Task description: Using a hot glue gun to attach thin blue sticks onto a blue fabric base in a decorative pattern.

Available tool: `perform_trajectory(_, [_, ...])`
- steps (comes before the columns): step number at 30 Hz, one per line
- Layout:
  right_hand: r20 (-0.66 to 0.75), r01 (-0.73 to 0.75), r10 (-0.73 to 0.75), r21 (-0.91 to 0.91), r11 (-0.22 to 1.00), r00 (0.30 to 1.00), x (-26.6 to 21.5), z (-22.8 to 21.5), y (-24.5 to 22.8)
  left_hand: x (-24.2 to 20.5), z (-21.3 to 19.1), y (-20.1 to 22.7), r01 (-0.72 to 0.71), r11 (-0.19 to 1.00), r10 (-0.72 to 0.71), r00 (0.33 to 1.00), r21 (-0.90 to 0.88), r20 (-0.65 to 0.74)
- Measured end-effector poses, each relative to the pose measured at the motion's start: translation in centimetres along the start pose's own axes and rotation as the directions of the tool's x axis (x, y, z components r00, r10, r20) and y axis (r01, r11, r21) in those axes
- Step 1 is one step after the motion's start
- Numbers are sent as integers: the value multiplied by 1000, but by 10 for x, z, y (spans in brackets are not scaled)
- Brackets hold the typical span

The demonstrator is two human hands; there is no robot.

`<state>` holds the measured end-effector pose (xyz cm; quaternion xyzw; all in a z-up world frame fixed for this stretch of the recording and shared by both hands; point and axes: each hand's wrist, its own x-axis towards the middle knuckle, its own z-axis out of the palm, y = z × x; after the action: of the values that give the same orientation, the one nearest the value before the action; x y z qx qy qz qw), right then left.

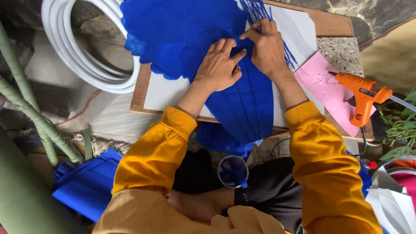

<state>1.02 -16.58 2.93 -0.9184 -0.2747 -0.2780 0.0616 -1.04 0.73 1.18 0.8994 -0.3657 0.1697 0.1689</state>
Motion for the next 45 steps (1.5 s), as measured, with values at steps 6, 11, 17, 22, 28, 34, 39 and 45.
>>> perform_trajectory(6, [67, -43, 47, -59, 997, 997, 0, 7, -1, 0, 4, -2, -16, 1000, 17, 999, 17, -39])
perform_trajectory(11, [89, -36, 44, -94, 995, 995, 3, 10, 0, 0, 5, -2, -25, 1000, 25, 999, 4, -47])
perform_trajectory(17, [-43, -65, 79, 263, 963, 996, 3, 10, 12, 1, 3, -2, -24, 1000, 24, 1000, 12, -17])
perform_trajectory(22, [-1, -93, 93, 72, 993, 996, 1, -1, 3, 1, 3, -3, -34, 999, 34, 999, -2, -22])
perform_trajectory(28, [56, -40, 47, -119, 992, 997, 0, 9, 3, 1, 4, -3, -32, 999, 32, 999, 9, -44])
perform_trajectory(34, [-47, 90, -127, -472, 877, 991, 3, 11, 0, 1, 4, -2, -56, 998, 56, 996, 7, -69])
perform_trajectory(39, [-68, -26, 8, -269, 963, 998, 0, -1, 0, 2, 4, -2, -29, 1000, 29, 999, 0, -14])
perform_trajectory(45, [-1, 6, -7, -211, 977, 1000, -3, 10, 0, 1, 4, -2, -40, 999, 40, 998, 3, -43])
